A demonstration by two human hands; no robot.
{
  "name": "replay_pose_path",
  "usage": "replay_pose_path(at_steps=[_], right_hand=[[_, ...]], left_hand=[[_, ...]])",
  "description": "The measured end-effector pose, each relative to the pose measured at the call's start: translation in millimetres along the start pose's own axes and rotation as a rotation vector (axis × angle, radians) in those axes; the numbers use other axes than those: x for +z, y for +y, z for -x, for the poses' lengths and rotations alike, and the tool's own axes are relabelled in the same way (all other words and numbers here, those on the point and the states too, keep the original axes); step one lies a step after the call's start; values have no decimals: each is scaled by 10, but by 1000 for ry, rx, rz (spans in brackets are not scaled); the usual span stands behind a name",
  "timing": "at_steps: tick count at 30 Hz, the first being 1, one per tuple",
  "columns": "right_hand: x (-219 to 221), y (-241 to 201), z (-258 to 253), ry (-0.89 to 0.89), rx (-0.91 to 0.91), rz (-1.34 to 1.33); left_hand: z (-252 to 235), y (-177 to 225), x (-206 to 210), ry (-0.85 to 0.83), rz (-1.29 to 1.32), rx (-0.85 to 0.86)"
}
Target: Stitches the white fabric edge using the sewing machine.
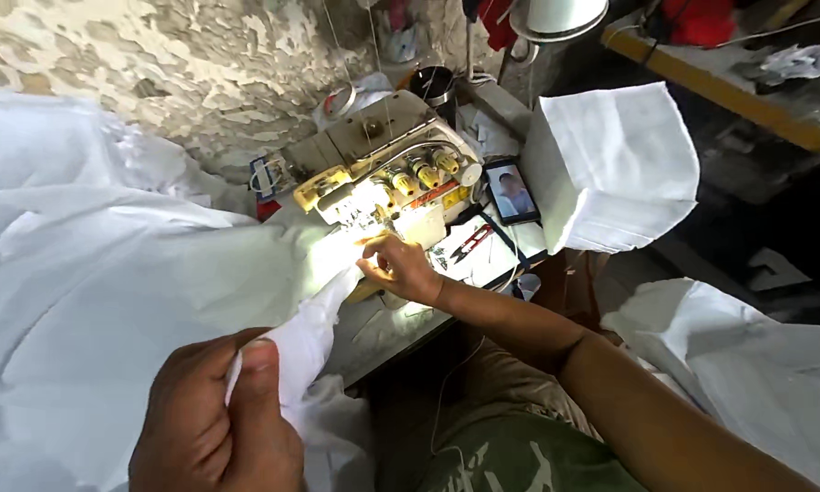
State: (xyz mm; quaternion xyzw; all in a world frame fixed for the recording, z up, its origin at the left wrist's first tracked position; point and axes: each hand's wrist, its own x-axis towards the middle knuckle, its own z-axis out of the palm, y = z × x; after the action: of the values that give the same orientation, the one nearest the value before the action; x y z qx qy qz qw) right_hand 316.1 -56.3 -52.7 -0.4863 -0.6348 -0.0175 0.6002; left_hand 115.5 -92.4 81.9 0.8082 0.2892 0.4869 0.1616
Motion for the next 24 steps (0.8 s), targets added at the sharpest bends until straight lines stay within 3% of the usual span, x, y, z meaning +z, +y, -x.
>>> replay_pose_path(at_steps=[7,12,19,24], right_hand=[[17,150,-24,-65,-21,12],[-117,184,-79,-130,160,-176],[-239,197,-231,-275,281,-435],[-370,218,-268,-446,345,-427]], left_hand=[[16,-20,-34,18,-7,-5],[27,-27,-43,16,-20,9],[-63,43,-23,25,-18,75],[-157,69,-69,-67,34,38]])
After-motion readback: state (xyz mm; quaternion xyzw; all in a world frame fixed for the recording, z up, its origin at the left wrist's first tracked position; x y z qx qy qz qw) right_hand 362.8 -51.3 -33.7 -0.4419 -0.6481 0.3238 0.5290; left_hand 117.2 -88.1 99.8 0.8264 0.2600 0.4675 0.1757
